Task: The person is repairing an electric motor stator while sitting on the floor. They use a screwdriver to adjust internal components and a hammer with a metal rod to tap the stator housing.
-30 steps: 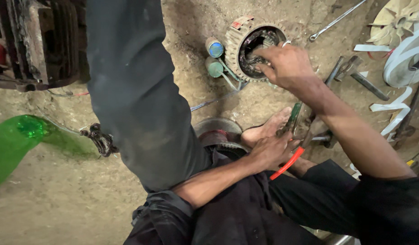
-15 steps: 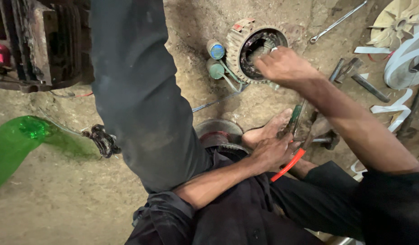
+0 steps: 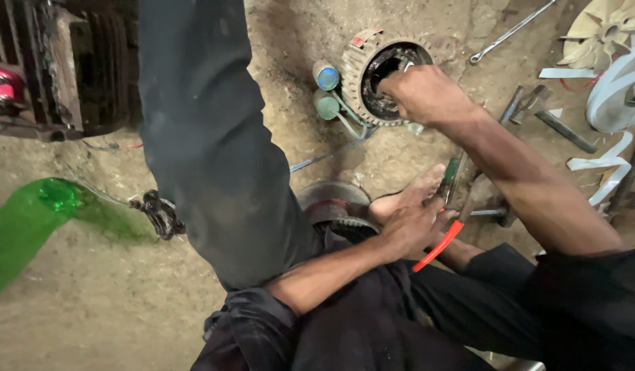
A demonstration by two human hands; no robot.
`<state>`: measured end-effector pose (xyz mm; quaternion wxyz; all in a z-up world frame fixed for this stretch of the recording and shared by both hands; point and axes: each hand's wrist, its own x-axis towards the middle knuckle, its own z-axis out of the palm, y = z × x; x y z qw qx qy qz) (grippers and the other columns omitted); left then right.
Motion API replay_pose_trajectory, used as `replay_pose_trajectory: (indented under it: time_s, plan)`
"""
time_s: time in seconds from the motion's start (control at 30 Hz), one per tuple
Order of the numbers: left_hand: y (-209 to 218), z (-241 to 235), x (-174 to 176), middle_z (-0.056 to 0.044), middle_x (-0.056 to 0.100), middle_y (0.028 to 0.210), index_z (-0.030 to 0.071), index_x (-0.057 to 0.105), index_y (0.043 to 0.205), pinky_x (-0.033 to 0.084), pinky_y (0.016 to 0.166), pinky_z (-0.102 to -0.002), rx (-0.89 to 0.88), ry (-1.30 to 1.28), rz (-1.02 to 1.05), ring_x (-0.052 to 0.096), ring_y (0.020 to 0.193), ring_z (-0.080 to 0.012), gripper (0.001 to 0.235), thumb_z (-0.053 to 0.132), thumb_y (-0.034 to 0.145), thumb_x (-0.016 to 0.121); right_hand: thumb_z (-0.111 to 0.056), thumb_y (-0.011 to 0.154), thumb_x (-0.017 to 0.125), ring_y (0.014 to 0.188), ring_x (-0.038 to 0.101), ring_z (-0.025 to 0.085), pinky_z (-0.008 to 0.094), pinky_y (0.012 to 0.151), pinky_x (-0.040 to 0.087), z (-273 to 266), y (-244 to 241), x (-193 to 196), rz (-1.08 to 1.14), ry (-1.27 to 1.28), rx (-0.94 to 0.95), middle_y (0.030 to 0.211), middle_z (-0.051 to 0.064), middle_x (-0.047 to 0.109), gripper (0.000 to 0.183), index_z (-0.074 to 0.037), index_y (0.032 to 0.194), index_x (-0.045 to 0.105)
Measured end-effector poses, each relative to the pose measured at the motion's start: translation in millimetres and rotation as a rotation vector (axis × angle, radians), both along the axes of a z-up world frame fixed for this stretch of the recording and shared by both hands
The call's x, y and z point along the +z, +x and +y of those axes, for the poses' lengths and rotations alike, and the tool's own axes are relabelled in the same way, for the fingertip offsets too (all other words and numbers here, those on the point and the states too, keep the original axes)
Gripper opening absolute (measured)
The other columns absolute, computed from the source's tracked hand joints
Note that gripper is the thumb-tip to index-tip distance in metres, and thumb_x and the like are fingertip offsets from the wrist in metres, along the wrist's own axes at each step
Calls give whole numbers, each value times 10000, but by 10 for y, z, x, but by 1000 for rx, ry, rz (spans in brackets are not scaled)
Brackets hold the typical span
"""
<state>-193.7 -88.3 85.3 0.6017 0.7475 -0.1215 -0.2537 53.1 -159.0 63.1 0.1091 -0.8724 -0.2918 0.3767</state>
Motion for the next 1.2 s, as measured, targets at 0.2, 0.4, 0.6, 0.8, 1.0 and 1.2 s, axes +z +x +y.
replay_pose_trajectory:
  time_s: [0.2, 0.4, 0.6, 0.8, 1.0, 1.2]
  plan:
    - [247, 22, 93, -345, 483, 1518, -137, 480, 1410, 383, 1141, -498, 70, -27, 40, 453, 1410, -450, 567, 320, 1074, 487, -19, 1043, 561, 999, 726, 274, 392, 928, 585, -523, -244, 960, -55, 500, -755, 1135, 167, 741, 421, 4, 1464, 561]
    - [710, 205, 255, -177, 718, 760, 36, 554, 1150, 589, 637, -475, 321, -134, 643, 755, 717, -380, 430, 418, 1076, 373, -78, 907, 705, 1210, 528, 156, 334, 1038, 470, -889, -1612, 1354, 258, 661, -1247, 1398, 92, 517, 686, -48, 1536, 431]
    - [734, 312, 132, -203, 630, 684, 36, 572, 1096, 486, 639, -523, 446, 7, 582, 680, 689, -412, 463, 449, 1079, 363, -280, 1071, 583, 688, 480, 128, 287, 607, 389, -358, -1760, 1315, 534, 373, -1557, 817, 2, 572, 245, -45, 1100, 646]
    - [731, 316, 46, -204, 670, 775, 45, 567, 1058, 495, 649, -523, 531, 2, 506, 682, 741, -432, 483, 474, 1094, 348, -355, 1076, 538, 601, 398, 75, 267, 545, 344, -507, -983, 1524, 544, 90, -1290, 669, -58, 420, 408, -17, 854, 590]
    - [781, 336, 59, -242, 698, 821, 60, 518, 1152, 545, 689, -530, 421, 3, 723, 721, 800, -453, 548, 572, 1013, 383, -340, 1029, 562, 572, 349, 92, 289, 523, 304, -471, -747, 1430, 633, -6, -1398, 645, -48, 373, 339, -38, 927, 678]
    - [772, 324, 78, -271, 678, 830, 28, 540, 1147, 496, 729, -578, 439, 31, 612, 659, 831, -516, 579, 585, 999, 493, -356, 1056, 552, 570, 359, 112, 306, 512, 314, -535, -735, 1410, 647, -28, -1317, 650, -25, 400, 414, 31, 929, 631]
